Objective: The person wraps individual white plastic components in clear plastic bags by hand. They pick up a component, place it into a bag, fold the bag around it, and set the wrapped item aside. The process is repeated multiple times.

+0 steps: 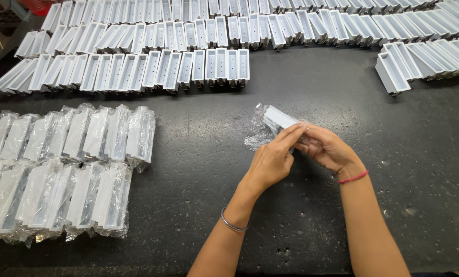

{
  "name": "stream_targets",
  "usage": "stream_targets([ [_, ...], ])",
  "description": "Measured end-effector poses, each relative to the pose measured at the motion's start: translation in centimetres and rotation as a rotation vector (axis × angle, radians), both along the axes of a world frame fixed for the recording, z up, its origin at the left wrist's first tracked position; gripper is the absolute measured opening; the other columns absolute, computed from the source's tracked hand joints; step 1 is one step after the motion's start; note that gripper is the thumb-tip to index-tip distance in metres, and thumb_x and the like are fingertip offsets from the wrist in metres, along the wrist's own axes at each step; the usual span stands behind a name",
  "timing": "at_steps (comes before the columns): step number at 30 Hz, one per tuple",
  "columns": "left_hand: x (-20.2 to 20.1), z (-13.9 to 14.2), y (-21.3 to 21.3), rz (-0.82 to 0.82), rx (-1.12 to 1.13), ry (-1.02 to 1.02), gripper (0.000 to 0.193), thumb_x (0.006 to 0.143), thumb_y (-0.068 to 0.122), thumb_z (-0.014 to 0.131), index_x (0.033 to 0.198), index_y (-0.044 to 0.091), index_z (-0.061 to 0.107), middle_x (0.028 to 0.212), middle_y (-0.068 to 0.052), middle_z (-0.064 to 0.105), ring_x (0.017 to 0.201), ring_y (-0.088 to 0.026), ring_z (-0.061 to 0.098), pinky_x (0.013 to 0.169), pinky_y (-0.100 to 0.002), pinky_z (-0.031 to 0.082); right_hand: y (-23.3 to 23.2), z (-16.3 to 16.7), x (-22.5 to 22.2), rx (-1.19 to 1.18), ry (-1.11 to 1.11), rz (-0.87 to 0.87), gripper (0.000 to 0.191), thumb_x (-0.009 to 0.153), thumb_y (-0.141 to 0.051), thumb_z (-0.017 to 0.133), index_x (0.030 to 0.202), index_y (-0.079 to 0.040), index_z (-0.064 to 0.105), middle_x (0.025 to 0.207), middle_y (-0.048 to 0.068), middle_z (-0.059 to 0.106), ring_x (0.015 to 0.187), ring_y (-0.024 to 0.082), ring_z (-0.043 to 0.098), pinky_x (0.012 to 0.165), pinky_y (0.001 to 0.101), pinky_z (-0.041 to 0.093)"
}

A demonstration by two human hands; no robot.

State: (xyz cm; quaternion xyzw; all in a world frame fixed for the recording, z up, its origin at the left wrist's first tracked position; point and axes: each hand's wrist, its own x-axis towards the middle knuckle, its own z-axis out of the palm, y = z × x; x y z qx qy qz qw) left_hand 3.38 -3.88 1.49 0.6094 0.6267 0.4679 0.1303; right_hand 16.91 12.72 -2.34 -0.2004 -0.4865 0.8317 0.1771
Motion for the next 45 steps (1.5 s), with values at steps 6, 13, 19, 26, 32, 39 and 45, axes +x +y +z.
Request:
stream_targets([
  [6,-0.3,-0.1,0.0,0.011,0.017,-0.160,0.074,0.080,-0.009,0.056,0.150,0.016,0.050,0.157,-0.005,0.052,0.068,-0.018,0.069,0.067,-0.030,0.059,-1.2,1.3,-0.7,0.165,-0.100,0.033,0.051,0.096,-0.009,0.056,0.146,-0.002,0.047,0.128,0.007,0.063,0.117,0.016,0.063,0.103,0.0314,0.054],
  [13,-0.2,-0.3,0.4,-0.030,0.110,-0.250,0.073,0.083,-0.009,0.055,0.153,0.012,0.046,0.158,-0.013,0.049,0.076,-0.013,0.070,0.068,-0.026,0.059,-2.7,-1.1,-2.5,0.450,-0.321,0.021,0.062,0.093,-0.003,0.061,0.152,-0.005,0.042,0.093,0.009,0.069,0.078,0.013,0.064,0.069,0.0294,0.054],
  [19,-0.5,-0.5,0.4,-0.117,0.077,-0.432,0.071,0.085,-0.008,0.051,0.154,0.008,0.044,0.157,-0.016,0.050,0.070,-0.012,0.067,0.064,-0.024,0.058,-3.1,-0.6,-2.3,0.527,-0.328,0.124,0.069,0.089,0.002,0.059,0.154,-0.007,0.038,0.096,0.012,0.068,0.082,0.016,0.058,0.074,0.0304,0.050],
  [26,-4.9,-1.6,0.4,0.110,0.201,-0.702,0.058,0.085,-0.004,0.054,0.143,0.004,0.052,0.129,-0.016,0.064,0.073,-0.010,0.067,0.061,-0.024,0.058,-3.6,2.4,-1.5,0.499,-0.245,0.165,0.068,0.086,-0.001,0.063,0.150,-0.010,0.041,0.130,0.009,0.062,0.113,0.019,0.066,0.101,0.0345,0.053],
  [32,-6.1,-2.5,0.4,0.374,0.192,-0.614,0.043,0.088,-0.002,0.056,0.131,0.002,0.057,0.133,-0.011,0.062,0.072,-0.011,0.067,0.062,-0.024,0.058,-5.1,3.5,-2.1,0.579,-0.460,0.049,0.052,0.078,-0.010,0.080,0.125,-0.009,0.056,0.121,0.012,0.067,0.102,0.018,0.069,0.089,0.0350,0.056],
  [39,-5.5,-2.4,0.5,0.370,0.141,-0.490,0.044,0.086,-0.002,0.058,0.130,0.003,0.058,0.131,-0.011,0.061,0.076,-0.011,0.070,0.065,-0.026,0.059,-4.1,2.1,-2.0,0.989,-0.525,-0.067,0.014,0.083,-0.017,0.079,0.085,-0.005,0.073,0.125,0.005,0.063,0.097,0.018,0.070,0.088,0.0328,0.055],
  [45,-5.4,-2.3,0.5,0.367,0.156,-0.490,0.042,0.088,-0.001,0.059,0.129,0.002,0.059,0.131,-0.011,0.061,0.078,-0.012,0.070,0.069,-0.026,0.061,-1.3,2.1,0.4,0.705,-0.429,-0.073,0.016,0.092,-0.023,0.071,0.099,-0.009,0.071,0.100,0.007,0.072,0.094,0.013,0.062,0.086,0.0284,0.050],
])
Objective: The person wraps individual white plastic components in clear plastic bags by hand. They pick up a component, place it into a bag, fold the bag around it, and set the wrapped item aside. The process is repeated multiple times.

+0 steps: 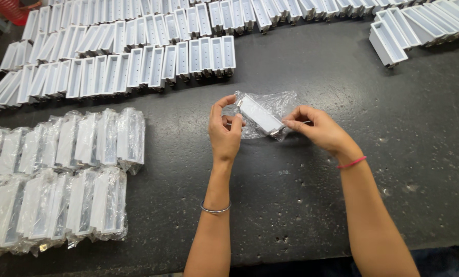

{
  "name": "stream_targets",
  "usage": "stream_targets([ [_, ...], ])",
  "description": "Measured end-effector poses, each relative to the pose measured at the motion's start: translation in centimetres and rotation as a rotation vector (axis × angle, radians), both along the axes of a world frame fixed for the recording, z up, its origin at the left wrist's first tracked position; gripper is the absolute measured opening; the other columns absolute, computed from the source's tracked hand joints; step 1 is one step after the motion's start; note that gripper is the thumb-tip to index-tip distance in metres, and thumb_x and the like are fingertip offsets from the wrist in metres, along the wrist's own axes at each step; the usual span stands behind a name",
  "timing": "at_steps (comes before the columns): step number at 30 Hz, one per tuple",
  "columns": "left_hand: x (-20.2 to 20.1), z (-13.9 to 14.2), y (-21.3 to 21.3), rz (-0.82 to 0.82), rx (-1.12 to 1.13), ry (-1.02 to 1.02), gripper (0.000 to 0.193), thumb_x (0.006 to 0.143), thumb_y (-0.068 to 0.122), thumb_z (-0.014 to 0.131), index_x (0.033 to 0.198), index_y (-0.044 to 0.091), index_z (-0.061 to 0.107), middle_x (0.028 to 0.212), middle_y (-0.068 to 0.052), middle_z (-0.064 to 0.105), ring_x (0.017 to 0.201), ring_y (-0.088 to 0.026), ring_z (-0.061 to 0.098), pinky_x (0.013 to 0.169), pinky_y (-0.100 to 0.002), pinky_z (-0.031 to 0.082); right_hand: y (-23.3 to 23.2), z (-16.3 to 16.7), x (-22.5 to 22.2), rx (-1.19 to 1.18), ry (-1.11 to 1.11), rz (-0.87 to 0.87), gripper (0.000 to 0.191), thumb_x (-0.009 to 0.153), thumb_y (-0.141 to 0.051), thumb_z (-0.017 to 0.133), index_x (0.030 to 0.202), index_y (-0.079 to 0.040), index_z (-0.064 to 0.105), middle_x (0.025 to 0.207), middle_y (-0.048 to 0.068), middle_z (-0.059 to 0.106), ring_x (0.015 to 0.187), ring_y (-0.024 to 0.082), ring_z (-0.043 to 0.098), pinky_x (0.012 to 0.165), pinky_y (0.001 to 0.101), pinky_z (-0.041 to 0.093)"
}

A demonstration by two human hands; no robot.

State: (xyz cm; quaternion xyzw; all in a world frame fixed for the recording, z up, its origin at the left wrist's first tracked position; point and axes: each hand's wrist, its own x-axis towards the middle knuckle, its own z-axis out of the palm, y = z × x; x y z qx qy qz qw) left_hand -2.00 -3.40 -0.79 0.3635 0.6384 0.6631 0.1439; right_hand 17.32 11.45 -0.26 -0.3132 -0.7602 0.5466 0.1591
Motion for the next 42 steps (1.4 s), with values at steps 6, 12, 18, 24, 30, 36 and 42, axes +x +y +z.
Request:
stream_targets([
  [6,0.7,0.1,0.3,-0.020,-0.021,0.093,0.040,0.090,0.001,0.058,0.130,0.002,0.059,0.130,-0.011,0.061,0.077,-0.012,0.069,0.066,-0.026,0.060,0.6,0.3,0.5,-0.102,0.131,0.055,0.011,0.099,-0.021,0.059,0.101,-0.010,0.060,0.094,0.001,0.076,0.086,0.009,0.062,0.076,0.0238,0.048],
  [12,1.5,-0.6,0.4,-0.046,-0.108,0.373,0.041,0.094,0.003,0.058,0.135,0.007,0.059,0.128,-0.012,0.064,0.109,-0.024,0.066,0.096,-0.038,0.056,0.8,0.0,0.5,-0.155,0.015,0.039,0.014,0.103,-0.019,0.057,0.101,-0.005,0.061,0.081,0.005,0.068,0.069,0.013,0.062,0.061,0.0258,0.052],
  [18,3.2,-1.9,1.2,-0.167,-0.227,0.700,0.045,0.102,0.014,0.057,0.146,0.015,0.053,0.149,-0.005,0.058,0.148,-0.028,0.042,0.123,-0.048,0.023,2.8,-0.1,2.4,-0.103,-0.018,-0.071,0.016,0.097,-0.013,0.063,0.106,-0.001,0.066,0.088,0.008,0.071,0.078,0.014,0.068,0.072,0.0288,0.057],
  [24,3.4,-2.3,1.7,-0.200,-0.293,0.692,0.048,0.102,0.019,0.055,0.150,0.016,0.049,0.154,-0.005,0.052,0.150,-0.028,0.036,0.122,-0.052,0.017,3.0,-1.2,2.0,0.066,-0.155,-0.231,0.025,0.090,-0.014,0.066,0.113,-0.004,0.069,0.097,0.004,0.072,0.082,0.013,0.069,0.074,0.0287,0.058],
  [30,3.4,-2.6,1.7,-0.193,-0.292,0.713,0.047,0.102,0.019,0.055,0.149,0.015,0.050,0.154,-0.005,0.052,0.150,-0.028,0.037,0.122,-0.051,0.019,2.1,-3.7,-0.2,0.396,-0.326,-0.243,0.028,0.090,-0.026,0.077,0.102,-0.001,0.073,0.102,0.015,0.068,0.086,0.024,0.064,0.083,0.0373,0.053],
  [36,3.4,-2.6,1.7,-0.185,-0.311,0.741,0.048,0.101,0.018,0.057,0.148,0.015,0.051,0.152,-0.004,0.053,0.149,-0.028,0.036,0.122,-0.051,0.019,3.3,-4.4,0.8,0.415,-0.143,-0.293,0.017,0.093,-0.018,0.071,0.100,-0.001,0.071,0.104,0.012,0.068,0.095,0.025,0.065,0.086,0.0388,0.051],
  [42,3.9,-2.6,1.9,-0.181,-0.333,0.746,0.048,0.100,0.017,0.058,0.148,0.017,0.051,0.151,-0.003,0.053,0.149,-0.027,0.036,0.122,-0.049,0.019,2.6,-3.9,0.2,0.572,-0.130,-0.463,0.015,0.094,-0.015,0.071,0.098,-0.001,0.069,0.102,0.013,0.068,0.091,0.025,0.066,0.082,0.0406,0.053],
])
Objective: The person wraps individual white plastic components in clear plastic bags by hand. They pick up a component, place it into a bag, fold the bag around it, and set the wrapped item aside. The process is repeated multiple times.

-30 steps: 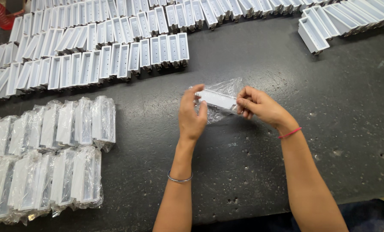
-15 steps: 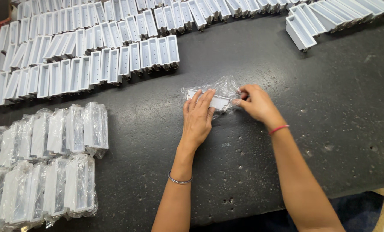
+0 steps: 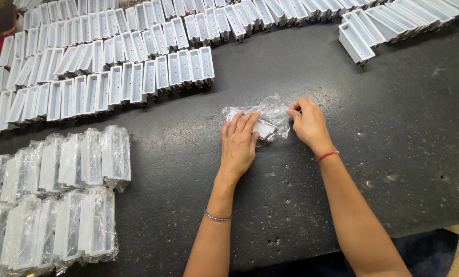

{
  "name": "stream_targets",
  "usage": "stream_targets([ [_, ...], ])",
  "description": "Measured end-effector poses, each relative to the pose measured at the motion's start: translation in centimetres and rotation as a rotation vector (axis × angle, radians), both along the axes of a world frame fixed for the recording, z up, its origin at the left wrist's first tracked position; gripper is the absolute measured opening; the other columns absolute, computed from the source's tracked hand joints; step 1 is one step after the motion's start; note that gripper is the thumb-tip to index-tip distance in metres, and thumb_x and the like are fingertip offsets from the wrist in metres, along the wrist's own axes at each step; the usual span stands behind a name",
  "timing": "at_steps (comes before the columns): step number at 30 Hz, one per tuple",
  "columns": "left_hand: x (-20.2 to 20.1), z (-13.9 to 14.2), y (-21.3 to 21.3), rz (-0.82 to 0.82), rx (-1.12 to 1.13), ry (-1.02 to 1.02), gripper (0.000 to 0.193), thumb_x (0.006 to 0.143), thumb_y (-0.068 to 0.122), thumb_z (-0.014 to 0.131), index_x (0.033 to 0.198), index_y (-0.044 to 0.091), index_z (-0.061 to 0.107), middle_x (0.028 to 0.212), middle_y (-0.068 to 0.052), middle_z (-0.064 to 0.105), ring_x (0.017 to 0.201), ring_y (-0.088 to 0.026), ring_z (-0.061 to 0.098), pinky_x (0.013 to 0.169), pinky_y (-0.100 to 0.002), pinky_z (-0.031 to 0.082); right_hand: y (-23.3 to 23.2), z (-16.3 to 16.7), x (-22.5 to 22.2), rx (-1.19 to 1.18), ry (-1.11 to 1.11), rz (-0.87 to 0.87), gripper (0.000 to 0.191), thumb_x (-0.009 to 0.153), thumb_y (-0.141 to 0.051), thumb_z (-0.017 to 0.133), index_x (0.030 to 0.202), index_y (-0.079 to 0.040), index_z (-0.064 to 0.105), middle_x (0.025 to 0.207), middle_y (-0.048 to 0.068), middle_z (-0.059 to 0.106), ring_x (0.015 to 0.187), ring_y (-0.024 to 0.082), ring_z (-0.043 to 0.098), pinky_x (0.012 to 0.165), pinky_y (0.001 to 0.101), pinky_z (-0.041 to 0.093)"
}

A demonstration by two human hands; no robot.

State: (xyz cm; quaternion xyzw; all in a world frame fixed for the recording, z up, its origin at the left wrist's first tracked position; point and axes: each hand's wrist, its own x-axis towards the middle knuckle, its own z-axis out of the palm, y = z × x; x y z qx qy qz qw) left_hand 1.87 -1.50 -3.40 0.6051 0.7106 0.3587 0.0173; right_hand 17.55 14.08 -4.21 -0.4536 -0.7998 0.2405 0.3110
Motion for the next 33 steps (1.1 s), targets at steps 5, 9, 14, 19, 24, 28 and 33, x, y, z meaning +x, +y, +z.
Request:
stream_targets([
  [5,-0.4,-0.1,-0.1,0.002,0.114,-0.066,0.053,0.100,0.019,0.060,0.151,0.013,0.047,0.154,-0.007,0.050,0.149,-0.029,0.036,0.123,-0.049,0.021,0.6,1.6,0.9,-0.309,0.146,-0.015,0.024,0.099,-0.026,0.067,0.104,-0.002,0.065,0.105,0.013,0.072,0.090,0.020,0.069,0.080,0.0354,0.056],
  [9,-0.8,-0.3,0.1,0.086,0.187,-0.071,0.054,0.102,0.021,0.060,0.153,0.012,0.045,0.158,-0.010,0.046,0.150,-0.031,0.037,0.123,-0.049,0.024,1.2,2.7,2.2,-0.525,0.179,0.245,0.043,0.101,-0.040,0.065,0.117,0.000,0.072,0.115,0.015,0.076,0.097,0.020,0.070,0.083,0.0354,0.056],
  [14,-0.9,-0.4,0.2,0.101,0.198,-0.105,0.058,0.100,0.021,0.061,0.153,0.010,0.043,0.157,-0.013,0.045,0.147,-0.033,0.040,0.121,-0.051,0.027,0.1,2.1,1.5,-0.413,0.052,0.341,0.094,0.070,-0.033,0.091,0.143,0.002,0.043,0.125,0.012,0.059,0.104,0.021,0.062,0.083,0.0393,0.055],
  [19,-0.8,-0.6,0.2,0.092,0.213,-0.136,0.057,0.101,0.022,0.062,0.152,0.009,0.043,0.155,-0.015,0.046,0.145,-0.033,0.042,0.120,-0.051,0.029,-0.5,0.9,-0.6,-0.531,0.042,0.263,0.070,0.075,-0.034,0.086,0.130,0.001,0.062,0.105,0.013,0.075,0.093,0.019,0.069,0.083,0.0346,0.055],
  [24,-1.0,-0.4,0.0,0.111,0.246,-0.186,0.054,0.102,0.024,0.061,0.152,0.009,0.044,0.154,-0.016,0.048,0.144,-0.034,0.044,0.120,-0.050,0.030,-1.9,1.2,-1.1,-0.603,0.148,0.317,0.039,0.080,-0.027,0.082,0.107,0.000,0.077,0.092,0.010,0.077,0.083,0.014,0.067,0.078,0.0297,0.053],
  [28,-1.9,0.9,-0.3,0.143,0.278,-0.140,0.061,0.098,0.034,0.067,0.150,0.008,0.046,0.150,-0.017,0.051,0.142,-0.033,0.045,0.118,-0.051,0.030,-3.0,2.7,-1.4,-0.356,0.029,0.307,0.027,0.083,-0.023,0.079,0.104,-0.007,0.077,0.100,0.007,0.076,0.094,0.020,0.068,0.087,0.0334,0.054],
  [33,-2.8,2.8,-1.7,0.075,0.128,-0.151,0.078,0.074,0.048,0.082,0.135,0.006,0.059,0.115,-0.008,0.073,0.103,-0.023,0.067,0.092,-0.046,0.047,-4.2,4.4,-1.9,0.251,0.029,0.525,0.017,0.080,-0.018,0.080,0.095,-0.009,0.078,0.127,0.002,0.066,0.118,0.031,0.056,0.103,0.0408,0.047],
])
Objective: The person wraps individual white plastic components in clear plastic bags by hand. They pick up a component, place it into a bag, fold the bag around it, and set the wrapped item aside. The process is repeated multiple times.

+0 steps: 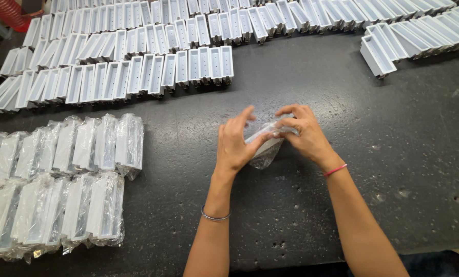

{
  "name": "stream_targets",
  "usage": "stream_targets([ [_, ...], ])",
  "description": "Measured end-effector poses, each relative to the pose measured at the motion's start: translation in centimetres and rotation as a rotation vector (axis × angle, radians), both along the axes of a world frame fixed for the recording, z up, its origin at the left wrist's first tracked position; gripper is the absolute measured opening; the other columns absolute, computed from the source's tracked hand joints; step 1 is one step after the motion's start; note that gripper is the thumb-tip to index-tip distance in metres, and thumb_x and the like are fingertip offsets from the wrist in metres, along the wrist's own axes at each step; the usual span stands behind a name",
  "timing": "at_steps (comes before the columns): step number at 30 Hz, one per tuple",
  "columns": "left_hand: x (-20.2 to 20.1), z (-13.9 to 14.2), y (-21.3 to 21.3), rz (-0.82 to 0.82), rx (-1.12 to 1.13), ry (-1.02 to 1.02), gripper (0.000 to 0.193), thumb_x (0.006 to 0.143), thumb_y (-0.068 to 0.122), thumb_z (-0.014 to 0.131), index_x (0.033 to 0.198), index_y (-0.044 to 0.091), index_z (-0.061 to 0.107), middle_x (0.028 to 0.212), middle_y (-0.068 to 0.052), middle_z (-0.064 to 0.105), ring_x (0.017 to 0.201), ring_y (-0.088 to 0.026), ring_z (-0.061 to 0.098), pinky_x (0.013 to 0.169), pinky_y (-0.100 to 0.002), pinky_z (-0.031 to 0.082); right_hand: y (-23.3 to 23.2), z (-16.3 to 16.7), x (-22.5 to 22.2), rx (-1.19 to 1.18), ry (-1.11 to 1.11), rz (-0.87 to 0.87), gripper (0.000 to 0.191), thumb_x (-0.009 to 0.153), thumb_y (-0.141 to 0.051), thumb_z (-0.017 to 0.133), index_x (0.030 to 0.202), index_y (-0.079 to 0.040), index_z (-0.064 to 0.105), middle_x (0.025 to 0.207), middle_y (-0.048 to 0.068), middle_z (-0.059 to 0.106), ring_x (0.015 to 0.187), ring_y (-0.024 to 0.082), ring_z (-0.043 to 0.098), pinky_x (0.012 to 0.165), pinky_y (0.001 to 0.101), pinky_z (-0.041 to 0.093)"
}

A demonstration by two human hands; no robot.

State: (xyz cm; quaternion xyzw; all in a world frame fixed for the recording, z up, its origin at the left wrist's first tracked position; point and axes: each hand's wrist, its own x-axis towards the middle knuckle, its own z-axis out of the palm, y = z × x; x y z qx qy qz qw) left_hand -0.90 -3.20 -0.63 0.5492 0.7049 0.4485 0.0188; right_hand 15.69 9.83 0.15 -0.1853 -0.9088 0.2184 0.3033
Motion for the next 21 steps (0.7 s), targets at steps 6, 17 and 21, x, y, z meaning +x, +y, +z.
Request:
stream_targets([
  [6,0.3,0.1,-0.1,-0.024,-0.063,-0.276,0.024,0.091,0.029,0.076,0.104,0.008,0.079,0.084,-0.003,0.076,0.068,-0.012,0.068,0.061,-0.029,0.052,-0.1,1.1,0.3,-0.353,-0.036,0.113,0.046,0.077,-0.006,0.081,0.120,-0.013,0.065,0.153,0.007,0.050,0.134,0.029,0.056,0.110,0.0397,0.051],
  [17,0.0,0.1,-0.2,-0.352,0.115,-0.779,0.019,0.089,0.021,0.079,0.097,0.007,0.069,0.077,-0.004,0.070,0.063,-0.007,0.064,0.055,-0.020,0.051,1.7,-2.2,0.0,-1.107,0.006,0.157,0.083,0.078,-0.013,0.080,0.151,-0.003,0.041,0.144,0.015,0.057,0.134,0.025,0.056,0.111,0.0393,0.048],
  [21,0.1,-0.5,0.0,-0.504,0.256,-0.946,0.020,0.090,0.019,0.080,0.096,0.006,0.065,0.086,-0.006,0.070,0.069,-0.009,0.065,0.061,-0.022,0.055,1.5,-3.2,-0.1,-1.239,-0.045,0.157,0.077,0.079,-0.017,0.079,0.148,-0.006,0.046,0.132,0.014,0.067,0.125,0.023,0.063,0.112,0.0384,0.047],
])
